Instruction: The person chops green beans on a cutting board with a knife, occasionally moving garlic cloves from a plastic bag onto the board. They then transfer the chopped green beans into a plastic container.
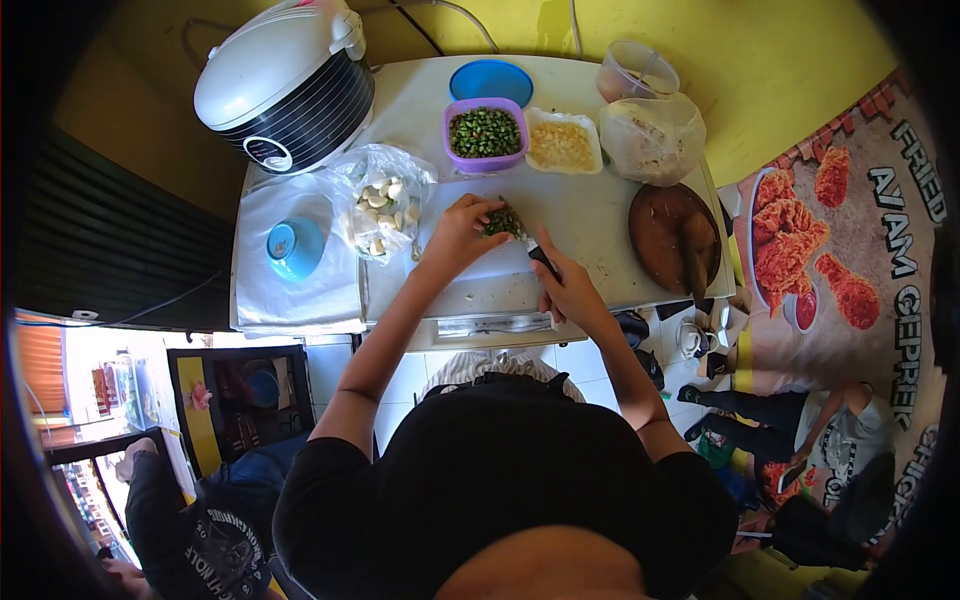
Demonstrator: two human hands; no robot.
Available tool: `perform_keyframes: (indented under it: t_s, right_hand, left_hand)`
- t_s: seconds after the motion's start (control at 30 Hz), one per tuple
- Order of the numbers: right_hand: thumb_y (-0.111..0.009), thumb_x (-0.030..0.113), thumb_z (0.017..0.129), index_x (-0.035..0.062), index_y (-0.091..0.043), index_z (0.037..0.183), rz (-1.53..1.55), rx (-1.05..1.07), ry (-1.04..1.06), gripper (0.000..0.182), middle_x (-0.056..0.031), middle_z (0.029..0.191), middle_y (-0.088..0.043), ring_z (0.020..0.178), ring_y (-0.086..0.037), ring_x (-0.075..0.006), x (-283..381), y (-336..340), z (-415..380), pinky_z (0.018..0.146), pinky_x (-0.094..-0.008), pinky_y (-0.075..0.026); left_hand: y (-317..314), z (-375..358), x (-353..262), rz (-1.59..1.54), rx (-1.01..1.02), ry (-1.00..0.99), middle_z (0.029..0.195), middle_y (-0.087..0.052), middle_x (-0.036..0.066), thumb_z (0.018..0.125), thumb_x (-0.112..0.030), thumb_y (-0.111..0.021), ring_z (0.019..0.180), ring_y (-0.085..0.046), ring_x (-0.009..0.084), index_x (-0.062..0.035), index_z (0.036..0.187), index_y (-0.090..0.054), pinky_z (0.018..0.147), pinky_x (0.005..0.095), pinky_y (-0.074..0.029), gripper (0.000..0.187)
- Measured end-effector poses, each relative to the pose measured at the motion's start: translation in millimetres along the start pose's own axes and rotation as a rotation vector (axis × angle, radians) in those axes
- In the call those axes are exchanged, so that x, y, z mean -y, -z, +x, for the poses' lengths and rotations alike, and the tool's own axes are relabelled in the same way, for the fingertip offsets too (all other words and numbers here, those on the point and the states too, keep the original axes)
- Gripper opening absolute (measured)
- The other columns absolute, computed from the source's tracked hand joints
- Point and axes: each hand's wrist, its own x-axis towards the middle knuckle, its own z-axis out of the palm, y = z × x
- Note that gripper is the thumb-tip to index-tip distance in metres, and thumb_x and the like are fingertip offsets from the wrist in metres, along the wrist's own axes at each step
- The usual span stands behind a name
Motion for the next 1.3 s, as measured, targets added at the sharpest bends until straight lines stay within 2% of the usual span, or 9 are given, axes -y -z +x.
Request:
perform_keyframes:
  t_s: [0.4,0.67,1.3]
  right_hand:
    - [-0.049,0.021,0.098,0.0207,-0.035,0.145,-0.059,0.018,0.019,0.050,-0.0023,0.052,-0.050,0.037,-0.042,-0.0077,-4,0,5,0.037,-0.0245,-0.038]
    - [-0.050,0.018,0.097,0.0213,-0.036,0.145,-0.038,0.031,0.038,0.050,-0.0015,0.052,-0.049,0.037,-0.041,-0.0072,-5,0,4,0.037,-0.0246,-0.038]
    - [-0.048,0.018,0.098,0.0213,-0.035,0.146,-0.045,0.052,0.065,0.049,-0.0014,0.054,-0.048,0.038,-0.040,-0.0071,9,0,1,0.037,-0.0251,-0.038]
  left_hand:
    - [-3,-5,-3,-0.035,-0.076,0.013,0.105,-0.067,0.016,0.076,-0.015,-0.075,0.083,-0.067,0.0270,0.0010,0.101,-0.069,0.075,0.0326,-0.054,0.030]
    - [-6,-7,-3,-0.091,-0.093,0.032,0.097,-0.070,0.014,0.077,-0.012,-0.074,0.078,-0.068,0.0251,0.0009,0.098,-0.070,0.073,0.0309,-0.054,0.025]
    - [0,-12,-11,-0.220,-0.139,0.117,0.098,-0.070,0.014,0.076,-0.009,-0.076,0.081,-0.069,0.0187,0.0023,0.099,-0.070,0.075,0.0277,-0.055,0.026]
